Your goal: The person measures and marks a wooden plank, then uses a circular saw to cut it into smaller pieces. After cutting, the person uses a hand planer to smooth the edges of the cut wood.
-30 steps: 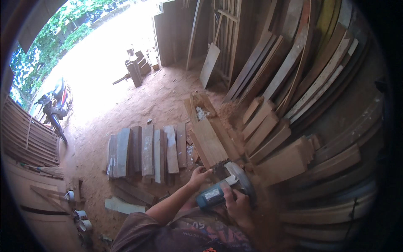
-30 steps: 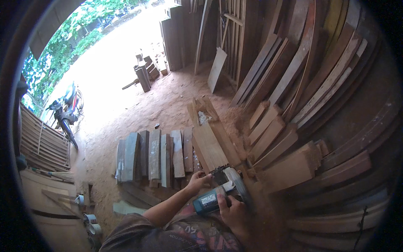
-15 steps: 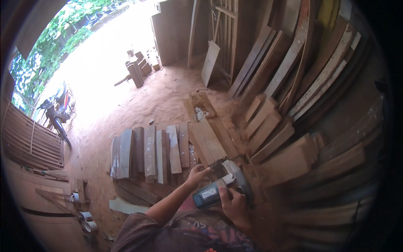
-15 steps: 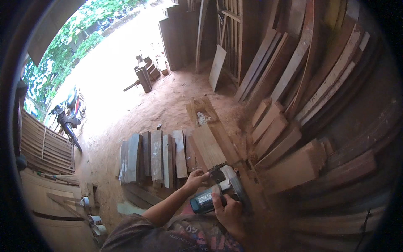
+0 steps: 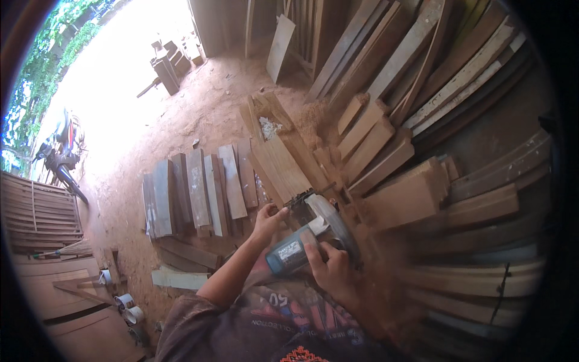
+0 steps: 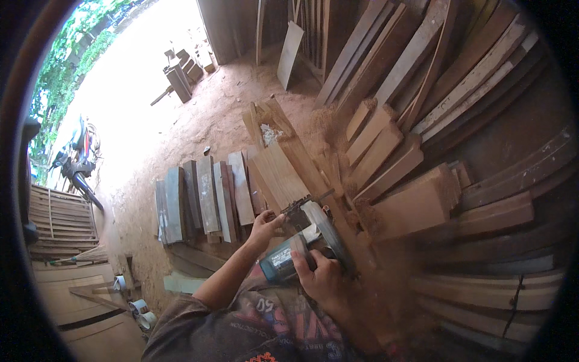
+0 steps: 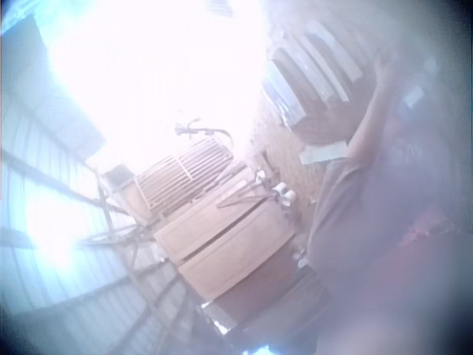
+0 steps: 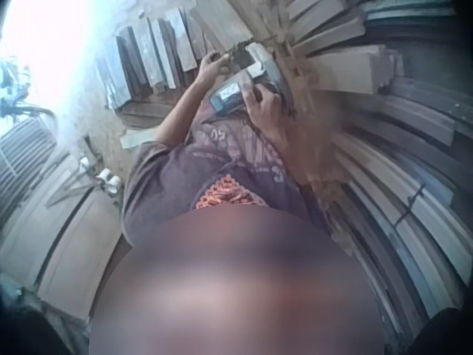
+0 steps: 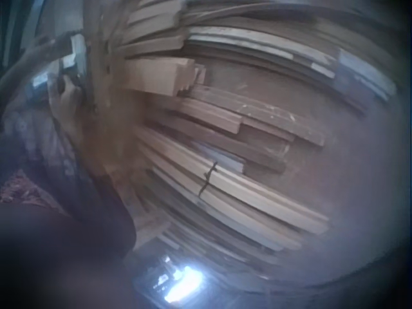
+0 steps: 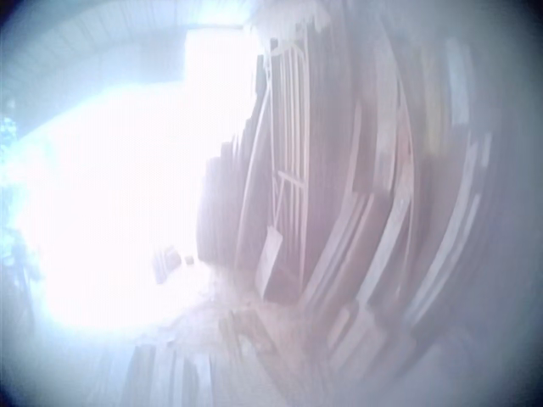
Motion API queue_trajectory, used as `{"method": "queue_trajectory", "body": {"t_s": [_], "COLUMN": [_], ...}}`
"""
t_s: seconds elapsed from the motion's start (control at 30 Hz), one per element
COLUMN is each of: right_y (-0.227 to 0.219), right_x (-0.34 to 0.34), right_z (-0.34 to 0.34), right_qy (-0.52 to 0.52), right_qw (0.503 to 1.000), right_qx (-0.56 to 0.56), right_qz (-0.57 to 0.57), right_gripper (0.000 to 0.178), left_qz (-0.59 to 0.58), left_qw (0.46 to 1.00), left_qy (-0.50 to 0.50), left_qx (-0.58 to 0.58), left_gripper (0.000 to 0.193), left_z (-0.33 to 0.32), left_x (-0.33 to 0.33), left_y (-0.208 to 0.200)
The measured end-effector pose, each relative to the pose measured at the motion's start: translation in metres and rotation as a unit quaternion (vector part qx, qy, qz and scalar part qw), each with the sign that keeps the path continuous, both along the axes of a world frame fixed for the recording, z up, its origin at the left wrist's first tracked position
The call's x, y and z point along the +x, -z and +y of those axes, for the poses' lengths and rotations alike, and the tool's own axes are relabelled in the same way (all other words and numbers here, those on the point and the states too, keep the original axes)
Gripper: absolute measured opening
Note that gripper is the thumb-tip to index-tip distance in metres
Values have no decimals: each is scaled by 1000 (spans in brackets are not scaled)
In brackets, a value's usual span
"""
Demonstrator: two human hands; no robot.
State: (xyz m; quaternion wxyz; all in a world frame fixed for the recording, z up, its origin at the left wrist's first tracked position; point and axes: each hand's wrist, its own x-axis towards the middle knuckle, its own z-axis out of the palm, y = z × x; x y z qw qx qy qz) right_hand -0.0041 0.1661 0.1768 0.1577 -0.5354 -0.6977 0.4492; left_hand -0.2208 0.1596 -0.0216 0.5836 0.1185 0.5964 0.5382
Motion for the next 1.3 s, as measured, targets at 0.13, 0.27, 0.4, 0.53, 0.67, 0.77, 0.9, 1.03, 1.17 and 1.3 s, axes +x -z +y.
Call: {"method": "queue_trajectory", "body": {"t_s": [0.13, 0.27, 0.4, 0.53, 0.67, 0.77, 0.9, 1.03, 1.17, 1.3], "right_y": [-11, -25, -34, -42, -50, -49, -48, -47, -47, -51], "right_x": [0, 7, 6, 1, 4, 1, 8, 10, 2, -1], "right_z": [1, -2, -1, 1, 0, 3, -1, -6, -3, -1], "right_qy": [-12, -12, -10, -11, -8, -19, -17, -15, -8, -18], "right_qw": [1000, 1000, 1000, 1000, 999, 998, 996, 999, 1000, 1000], "right_qx": [6, 1, -23, -27, -41, -54, -64, -26, -25, -6], "right_qz": [19, 16, 10, 6, -8, -32, -56, -23, -17, 18], "right_gripper": [53, 54, 54, 54, 56, 57, 55, 52, 50, 50], "left_qz": [-9, -6, 4, 5, -14, -4, 28, -6, 3, 21], "left_qw": [1000, 1000, 1000, 1000, 1000, 1000, 999, 1000, 1000, 999], "left_qy": [-11, -6, -8, -3, 1, -1, -37, -13, -12, -28], "left_qx": [1, -5, -4, -2, 12, 7, -24, -4, -11, 12], "left_gripper": [52, 52, 50, 49, 50, 69, 63, 76, 75, 73], "left_z": [1, -1, -2, -1, -3, 1, 0, -2, 0, 1], "left_x": [2, 8, 8, 1, 3, 2, 9, 6, -2, -3], "left_y": [-13, -26, -30, -26, -24, -24, -30, -37, -43, -47]}}
